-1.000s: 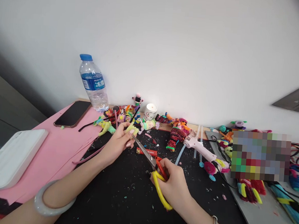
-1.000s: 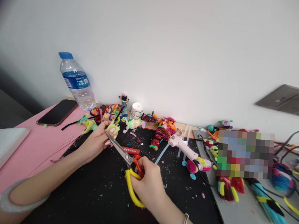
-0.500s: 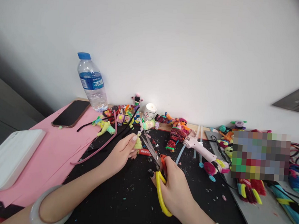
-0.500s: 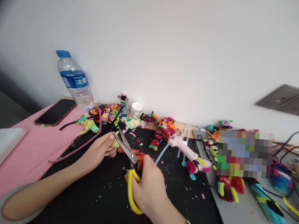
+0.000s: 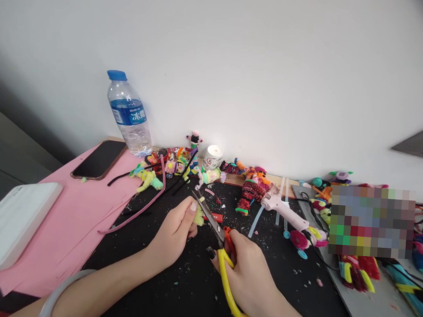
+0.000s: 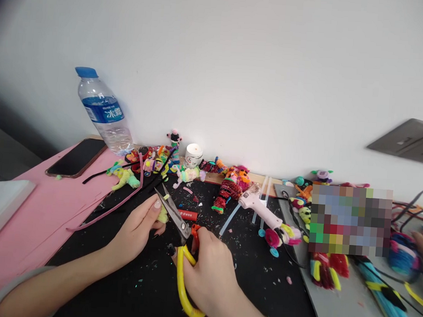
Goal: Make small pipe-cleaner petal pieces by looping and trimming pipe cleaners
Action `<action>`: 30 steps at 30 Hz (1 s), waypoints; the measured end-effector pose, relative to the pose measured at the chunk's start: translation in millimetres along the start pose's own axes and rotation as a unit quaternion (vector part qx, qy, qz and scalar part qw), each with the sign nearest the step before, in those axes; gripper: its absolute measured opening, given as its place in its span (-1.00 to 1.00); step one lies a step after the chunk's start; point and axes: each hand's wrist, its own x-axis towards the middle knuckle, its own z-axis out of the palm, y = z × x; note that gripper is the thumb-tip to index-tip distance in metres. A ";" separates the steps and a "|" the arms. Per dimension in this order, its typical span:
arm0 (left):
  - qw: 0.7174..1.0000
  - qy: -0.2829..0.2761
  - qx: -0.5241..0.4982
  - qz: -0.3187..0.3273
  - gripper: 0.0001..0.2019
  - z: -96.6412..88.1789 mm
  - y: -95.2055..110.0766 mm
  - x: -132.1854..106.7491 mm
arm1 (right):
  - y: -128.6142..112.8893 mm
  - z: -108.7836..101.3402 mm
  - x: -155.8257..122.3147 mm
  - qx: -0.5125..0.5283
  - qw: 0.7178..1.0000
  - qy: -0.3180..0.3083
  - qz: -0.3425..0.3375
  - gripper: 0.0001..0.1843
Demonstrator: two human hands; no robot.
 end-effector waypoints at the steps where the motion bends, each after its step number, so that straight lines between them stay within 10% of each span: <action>1: 1.000 -0.002 -0.005 0.000 -0.70 1.1 0.2 -0.5 | -0.7 -0.4 -0.1 0.006 1.000 -0.004 -0.001 -0.75; 30: 0.999 0.009 -0.044 0.011 -0.66 9.5 5.5 -6.3 | 1.3 3.2 -0.2 0.199 0.977 -0.065 -0.049 -0.68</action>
